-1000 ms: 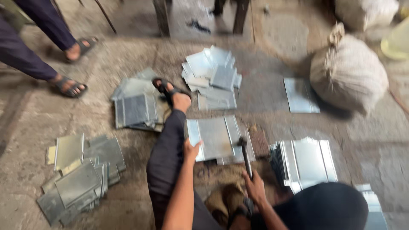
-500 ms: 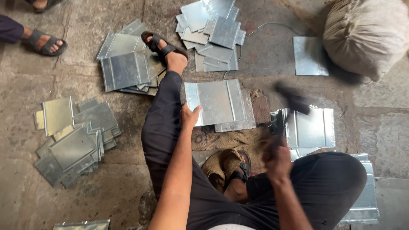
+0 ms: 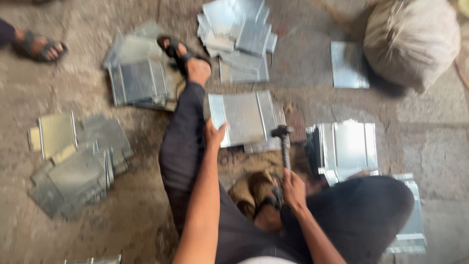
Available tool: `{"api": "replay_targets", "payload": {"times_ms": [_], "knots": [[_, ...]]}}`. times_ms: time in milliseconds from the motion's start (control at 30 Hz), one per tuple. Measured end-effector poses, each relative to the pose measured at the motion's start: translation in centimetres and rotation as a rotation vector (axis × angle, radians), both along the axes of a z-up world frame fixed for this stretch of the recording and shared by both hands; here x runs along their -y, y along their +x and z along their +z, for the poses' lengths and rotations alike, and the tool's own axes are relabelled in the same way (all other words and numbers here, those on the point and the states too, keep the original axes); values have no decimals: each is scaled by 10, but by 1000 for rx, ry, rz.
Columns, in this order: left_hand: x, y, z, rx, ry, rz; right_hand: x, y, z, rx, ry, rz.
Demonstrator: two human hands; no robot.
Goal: The person hammers metal sheets on a brick while sitting on the floor, handling the sheets one at a time and hitting the edges to create bends.
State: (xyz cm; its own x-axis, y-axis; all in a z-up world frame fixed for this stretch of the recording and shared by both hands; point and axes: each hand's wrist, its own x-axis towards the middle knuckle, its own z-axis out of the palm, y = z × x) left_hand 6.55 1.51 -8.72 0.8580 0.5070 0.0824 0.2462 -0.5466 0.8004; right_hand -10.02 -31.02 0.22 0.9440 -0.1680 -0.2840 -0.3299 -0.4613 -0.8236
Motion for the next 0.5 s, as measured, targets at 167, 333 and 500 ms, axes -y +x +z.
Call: {"api": "replay_targets", "payload": {"times_ms": [167,333,500], "knots": [[5,-14,16,-63,-51,22,46,9,101,298,197,-133],[8,-19,56,-140,-136,-10,65,24,127,1121,239,-299],[7,-15,33,-135,-53,25,32,16,13,845,280,-101]]}}
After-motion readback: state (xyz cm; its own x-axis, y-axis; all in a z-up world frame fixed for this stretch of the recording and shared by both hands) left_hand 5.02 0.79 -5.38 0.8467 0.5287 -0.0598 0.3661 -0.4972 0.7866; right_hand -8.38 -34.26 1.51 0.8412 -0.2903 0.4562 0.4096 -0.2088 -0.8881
